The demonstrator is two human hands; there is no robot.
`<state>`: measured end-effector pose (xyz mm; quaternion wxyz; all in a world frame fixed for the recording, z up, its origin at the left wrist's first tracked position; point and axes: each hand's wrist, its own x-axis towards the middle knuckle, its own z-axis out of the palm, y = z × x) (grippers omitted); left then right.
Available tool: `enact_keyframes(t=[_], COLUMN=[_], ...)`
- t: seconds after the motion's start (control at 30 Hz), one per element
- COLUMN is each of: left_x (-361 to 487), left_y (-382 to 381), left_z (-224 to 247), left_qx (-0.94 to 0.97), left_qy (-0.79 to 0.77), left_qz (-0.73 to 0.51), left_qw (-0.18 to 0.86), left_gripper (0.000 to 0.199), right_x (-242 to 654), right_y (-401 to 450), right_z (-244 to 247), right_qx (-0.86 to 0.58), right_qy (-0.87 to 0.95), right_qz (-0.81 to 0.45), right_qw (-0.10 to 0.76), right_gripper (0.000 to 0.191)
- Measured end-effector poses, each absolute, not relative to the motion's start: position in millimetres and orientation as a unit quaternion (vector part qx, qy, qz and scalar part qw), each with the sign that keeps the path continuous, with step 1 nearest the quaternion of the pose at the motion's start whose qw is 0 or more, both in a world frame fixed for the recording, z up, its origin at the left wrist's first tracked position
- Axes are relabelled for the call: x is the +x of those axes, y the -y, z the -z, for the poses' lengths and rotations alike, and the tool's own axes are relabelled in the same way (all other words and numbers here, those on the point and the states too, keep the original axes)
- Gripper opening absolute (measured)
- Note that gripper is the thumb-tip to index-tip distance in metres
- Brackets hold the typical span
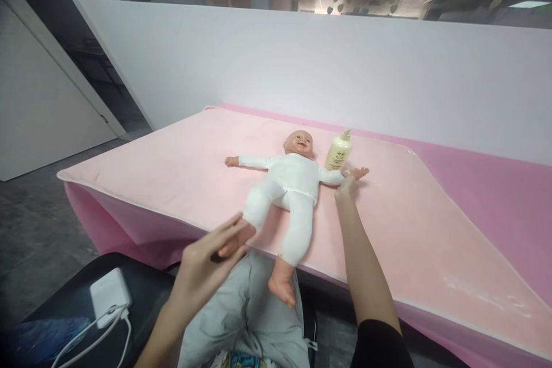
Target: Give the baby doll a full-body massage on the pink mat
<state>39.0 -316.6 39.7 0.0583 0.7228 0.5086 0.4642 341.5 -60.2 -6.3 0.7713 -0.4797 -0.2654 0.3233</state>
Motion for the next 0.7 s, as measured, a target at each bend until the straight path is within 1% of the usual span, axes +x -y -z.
enact_keyframes(t=[0.1,0.17,0.3,0.37,0.43,0.57,0.63,0.7], left_x=[39,45,67,71,67,49,44,44], left_y=[280,244,188,187,206,270,295,306], left_z=[-70,-76,-52,-46,-51,-66,-56,-36], left_qx=[0.713,0.732,0.774,0.779,0.774,0.755,0.754,0.744], left_qy=[-0.499,-0.487,-0.467,-0.463,-0.462,-0.487,-0.501,-0.516], left_qz=[-0.489,-0.47,-0.418,-0.414,-0.425,-0.433,-0.419,-0.421], left_qw=[0.06,0.082,0.094,0.089,0.081,0.072,0.072,0.061], left_gripper=[0.039,0.045,0.05,0.052,0.052,0.05,0.049,0.049], right_x=[326,313,293,290,291,307,319,333], right_y=[69,78,96,99,95,75,64,56], right_z=[-7,-15,-20,-18,-16,-7,0,8], right_qx=[-0.514,-0.516,-0.454,-0.437,-0.457,-0.555,-0.55,-0.516], right_qy=[0.278,0.364,0.614,0.666,0.628,0.385,0.278,0.201], right_qz=[-0.26,-0.244,-0.232,-0.23,-0.228,-0.262,-0.3,-0.346], right_qw=[0.769,0.736,0.603,0.559,0.587,0.689,0.728,0.758], right_gripper=[0.054,0.05,0.054,0.053,0.052,0.045,0.047,0.054])
